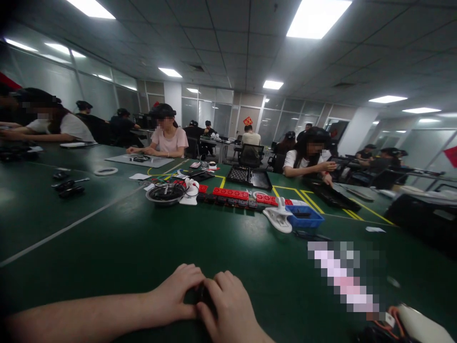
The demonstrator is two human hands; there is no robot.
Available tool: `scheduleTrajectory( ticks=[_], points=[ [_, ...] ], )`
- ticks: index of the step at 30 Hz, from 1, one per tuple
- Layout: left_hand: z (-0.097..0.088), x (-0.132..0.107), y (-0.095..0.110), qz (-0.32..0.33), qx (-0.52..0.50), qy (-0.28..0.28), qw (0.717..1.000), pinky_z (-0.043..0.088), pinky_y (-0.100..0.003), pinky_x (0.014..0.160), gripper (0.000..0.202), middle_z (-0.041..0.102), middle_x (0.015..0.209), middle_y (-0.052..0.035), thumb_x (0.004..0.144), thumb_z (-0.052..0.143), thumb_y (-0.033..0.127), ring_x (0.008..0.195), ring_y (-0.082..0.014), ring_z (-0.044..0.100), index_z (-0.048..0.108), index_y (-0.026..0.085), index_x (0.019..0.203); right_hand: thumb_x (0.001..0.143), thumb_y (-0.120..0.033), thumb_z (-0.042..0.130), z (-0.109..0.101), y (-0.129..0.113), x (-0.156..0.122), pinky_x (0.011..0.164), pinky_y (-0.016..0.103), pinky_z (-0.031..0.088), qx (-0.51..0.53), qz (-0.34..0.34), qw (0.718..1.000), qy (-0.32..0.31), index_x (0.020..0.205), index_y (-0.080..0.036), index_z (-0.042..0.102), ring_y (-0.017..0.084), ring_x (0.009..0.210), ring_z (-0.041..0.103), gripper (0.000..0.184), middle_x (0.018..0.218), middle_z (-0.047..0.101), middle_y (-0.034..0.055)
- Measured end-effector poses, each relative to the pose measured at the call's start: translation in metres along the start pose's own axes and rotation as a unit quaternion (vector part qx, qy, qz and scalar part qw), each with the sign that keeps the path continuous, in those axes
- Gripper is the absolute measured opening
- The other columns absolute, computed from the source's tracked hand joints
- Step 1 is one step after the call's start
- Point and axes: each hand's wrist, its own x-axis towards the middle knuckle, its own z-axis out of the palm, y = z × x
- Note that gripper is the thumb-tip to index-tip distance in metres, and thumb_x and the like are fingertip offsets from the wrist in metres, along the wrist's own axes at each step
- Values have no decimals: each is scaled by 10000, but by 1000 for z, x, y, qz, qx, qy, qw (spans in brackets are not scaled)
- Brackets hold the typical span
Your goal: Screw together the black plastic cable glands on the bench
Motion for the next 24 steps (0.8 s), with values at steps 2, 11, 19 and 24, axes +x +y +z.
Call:
scheduleTrajectory(
  ticks=[2, 11, 19, 24],
  points=[
    [0, 0, 0, -4, -8, 0, 1000, 334, -288, 689, 307, 542, 824, 6, 663, 660, 435, 774, -175, 470, 547, 188, 808, 741, -160, 501, 1, 5, 0, 721, 341, 463, 3, -57, 998, 10, 1042, -179, 546, 199, 820, 533, 305, 924, 593, 78],
    [-1, 3, 3, -31, -16, -25, 999, 341, -292, 713, 307, 548, 846, 4, 638, 683, 390, 793, -179, 468, 563, 204, 851, 872, -296, 411, 15, 26, 4, 962, 424, 356, -5, -200, 980, -19, 1036, -238, 545, 188, 1105, 489, 220, 1170, 561, 59],
    [0, 4, -1, -26, -14, -46, 998, 346, -311, 713, 293, 545, 868, -19, 643, 676, 374, 812, -199, 464, 567, 189, 843, 852, -390, 433, 22, 32, 6, 993, 470, 286, 67, -178, 981, -26, 919, -224, 564, 209, 1148, 455, 222, 1189, 542, 61],
    [-3, 3, 1, -22, -34, -52, 998, 334, -322, 742, 337, 549, 906, -8, 643, 689, 366, 838, -198, 465, 563, 212, 914, 843, -446, 429, 30, 36, 4, 939, 501, 346, 66, -196, 978, 33, 1115, -261, 475, 258, 1123, 468, 332, 1185, 533, 101]
  ],
)
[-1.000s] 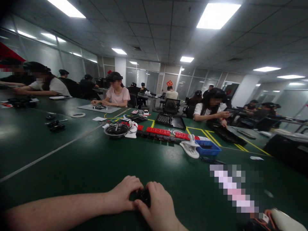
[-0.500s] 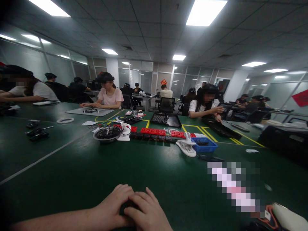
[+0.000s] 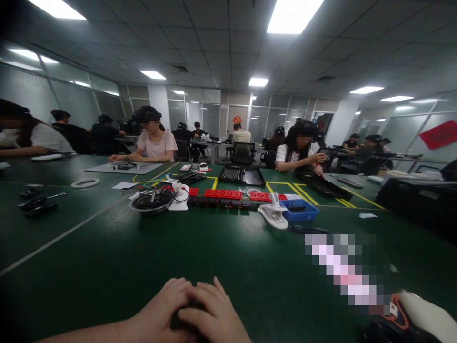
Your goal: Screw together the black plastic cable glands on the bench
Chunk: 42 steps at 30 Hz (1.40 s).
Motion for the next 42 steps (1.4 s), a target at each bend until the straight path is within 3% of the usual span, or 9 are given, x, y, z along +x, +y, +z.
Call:
scheduleTrajectory(
  ticks=[3, 6, 9, 13, 17, 28, 34, 42],
  points=[
    [-1, -1, 1, -17, 2, -6, 1000, 333, -307, 719, 328, 541, 890, -8, 623, 703, 341, 824, -192, 460, 563, 200, 884, 814, -513, 429, -4, -5, -1, 901, 442, 395, 42, 31, 997, 49, 1146, -228, 428, 242, 1014, 528, 437, 1079, 564, 111],
    [1, -1, -2, -16, 12, 1, 1000, 331, -287, 682, 278, 534, 838, -1, 616, 694, 336, 785, -180, 451, 555, 189, 806, 759, -575, 452, -8, -12, 0, 744, 336, 467, 106, 124, 983, 80, 1043, -180, 458, 208, 844, 550, 486, 934, 564, 94],
    [3, -1, -4, 0, 12, 14, 1000, 330, -279, 680, 262, 532, 836, 5, 615, 681, 340, 777, -174, 445, 544, 196, 785, 702, -642, 448, -8, -16, 0, 639, 315, 448, 116, 200, 968, 92, 903, -167, 480, 190, 724, 515, 516, 815, 529, 71],
    [4, -2, -3, -15, 9, 20, 1000, 335, -280, 679, 299, 523, 842, 0, 597, 688, 378, 781, -179, 443, 542, 191, 779, 654, -686, 443, -4, -17, 0, 593, 311, 409, 95, 226, 966, 82, 833, -169, 478, 180, 668, 474, 548, 756, 496, 54],
    [3, -3, 0, -34, -7, 29, 999, 347, -276, 678, 386, 522, 874, -4, 553, 717, 380, 798, -187, 444, 545, 194, 844, 629, -663, 481, -3, -20, 2, 575, 304, 388, 85, 237, 964, 80, 822, -169, 478, 177, 661, 459, 530, 757, 489, 53],
    [6, 1, -6, -3, 1, 18, 1000, 340, -272, 667, 340, 521, 825, -1, 616, 676, 446, 768, -176, 441, 519, 177, 752, 520, -371, 722, 2, -27, 9, 609, 303, 377, 37, 249, 965, 73, 795, -177, 491, 167, 677, 451, 408, 755, 500, 21],
    [4, -1, -4, 31, 4, 23, 999, 340, -273, 681, 293, 516, 815, 2, 684, 607, 451, 758, -166, 445, 524, 189, 786, 597, -268, 666, -6, -29, 11, 681, 324, 388, 45, 225, 972, 57, 820, -184, 507, 182, 759, 467, 287, 808, 520, 27],
    [1, -3, -1, 30, 11, 26, 999, 322, -269, 687, 270, 510, 819, 13, 654, 669, 375, 778, -161, 449, 532, 183, 785, 705, -209, 527, -15, -34, 9, 747, 348, 400, 96, 167, 980, 52, 892, -183, 504, 186, 821, 480, 190, 879, 541, 55]
  ],
)
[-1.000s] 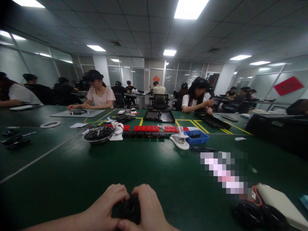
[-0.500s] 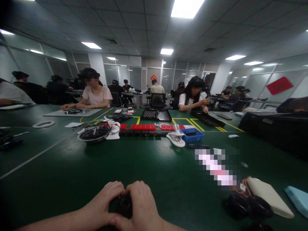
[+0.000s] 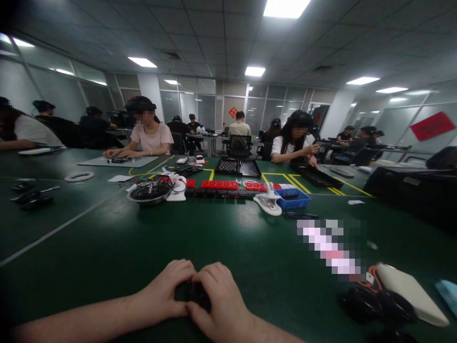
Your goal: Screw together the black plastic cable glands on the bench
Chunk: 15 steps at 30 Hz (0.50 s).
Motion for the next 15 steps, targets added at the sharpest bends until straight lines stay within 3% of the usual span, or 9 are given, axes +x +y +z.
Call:
scheduleTrajectory(
  ticks=[9, 15],
  points=[
    [1, -1, -4, 12, 7, 11, 1000, 315, -266, 691, 294, 511, 821, 26, 609, 715, 326, 785, -157, 456, 528, 178, 780, 640, -74, 462, -2, 0, -2, 822, 343, 394, 28, -48, 998, -18, 984, -195, 489, 174, 895, 491, 366, 949, 567, 44],
    [2, -1, -5, 18, 1, 7, 1000, 329, -275, 710, 315, 520, 835, 18, 639, 692, 404, 802, -167, 463, 542, 185, 809, 631, -94, 475, -9, -5, 2, 904, 367, 373, 45, -59, 997, -34, 937, -199, 506, 180, 967, 503, 325, 971, 589, 45]
  ],
)
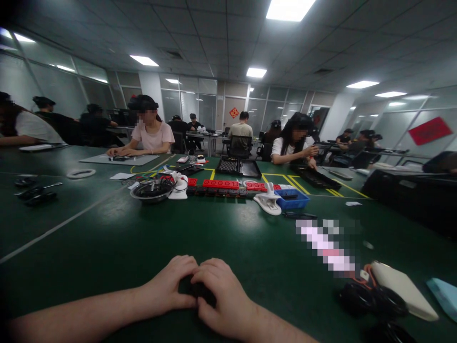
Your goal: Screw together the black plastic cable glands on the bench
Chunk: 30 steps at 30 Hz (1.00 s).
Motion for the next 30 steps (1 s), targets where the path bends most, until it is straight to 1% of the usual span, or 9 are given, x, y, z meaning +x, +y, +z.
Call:
scheduleTrajectory(
  ticks=[5, 10, 14, 17, 19, 22, 24, 27, 30],
  points=[
    [3, 2, -4, 1, 2, 13, 1000, 344, -288, 722, 367, 528, 858, -5, 635, 677, 482, 824, -187, 470, 572, 191, 833, 705, -175, 541, 0, 2, -2, 1020, 457, 222, -19, 31, 999, -27, 934, -220, 517, 206, 1171, 401, 235, 1138, 562, 44],
    [7, 2, -7, 0, 5, 17, 1000, 357, -304, 742, 385, 533, 886, -12, 637, 654, 519, 838, -194, 476, 584, 202, 844, 759, -234, 528, 1, 2, -6, 1032, 487, 170, -8, 33, 998, -45, 947, -223, 520, 209, 1249, 304, 189, 1255, 482, 51],
    [10, 2, -9, 4, 4, 30, 1000, 363, -323, 759, 430, 550, 896, -17, 615, 688, 447, 844, -199, 484, 559, 208, 949, 791, -250, 491, 0, 0, -5, 1041, 468, 148, 11, 27, 998, -54, 909, -208, 532, 194, 1235, 325, 131, 1255, 468, 63],
    [10, 2, -8, 5, 10, 28, 1000, 363, -322, 753, 395, 558, 899, -13, 620, 687, 396, 831, -196, 486, 560, 213, 947, 804, -310, 474, 1, -1, -5, 1039, 467, 139, 22, 18, 998, -56, 851, -204, 555, 204, 1230, 325, 141, 1258, 448, 64],
    [9, 1, -7, 2, 10, 25, 1000, 360, -317, 745, 373, 561, 893, -9, 633, 674, 407, 823, -193, 487, 562, 209, 929, 809, -381, 455, 1, -1, -6, 1033, 477, 143, 29, 10, 998, -51, 880, -214, 567, 218, 1228, 323, 213, 1266, 428, 65],
    [6, 0, -5, 4, -1, 18, 1000, 345, -307, 748, 340, 561, 870, 3, 645, 663, 449, 822, -184, 485, 564, 200, 853, 819, -454, 418, 2, 1, -9, 1026, 486, 160, 30, 10, 999, -9, 1001, -233, 540, 229, 1213, 334, 311, 1264, 410, 74],
    [4, 0, -4, 4, -4, 11, 1000, 339, -294, 732, 339, 551, 852, 7, 655, 648, 481, 817, -179, 480, 556, 194, 811, 814, -469, 423, 3, 4, -10, 998, 463, 242, 28, 25, 999, 32, 1011, -226, 526, 233, 1176, 364, 330, 1224, 426, 85],
    [-1, 0, 0, -6, 0, 3, 1000, 330, -278, 689, 355, 535, 816, 6, 660, 635, 501, 786, -175, 469, 548, 188, 802, 787, -440, 470, 6, 8, -10, 877, 385, 385, 26, 60, 994, 82, 965, -202, 513, 221, 1042, 441, 300, 1084, 473, 90],
    [-5, 1, 5, -13, -4, -5, 1000, 324, -272, 673, 326, 529, 806, 7, 670, 636, 473, 763, -168, 465, 546, 182, 785, 724, -377, 547, 10, 11, -9, 760, 343, 425, 8, 107, 988, 112, 954, -183, 462, 195, 874, 476, 312, 940, 486, 67]
  ],
)
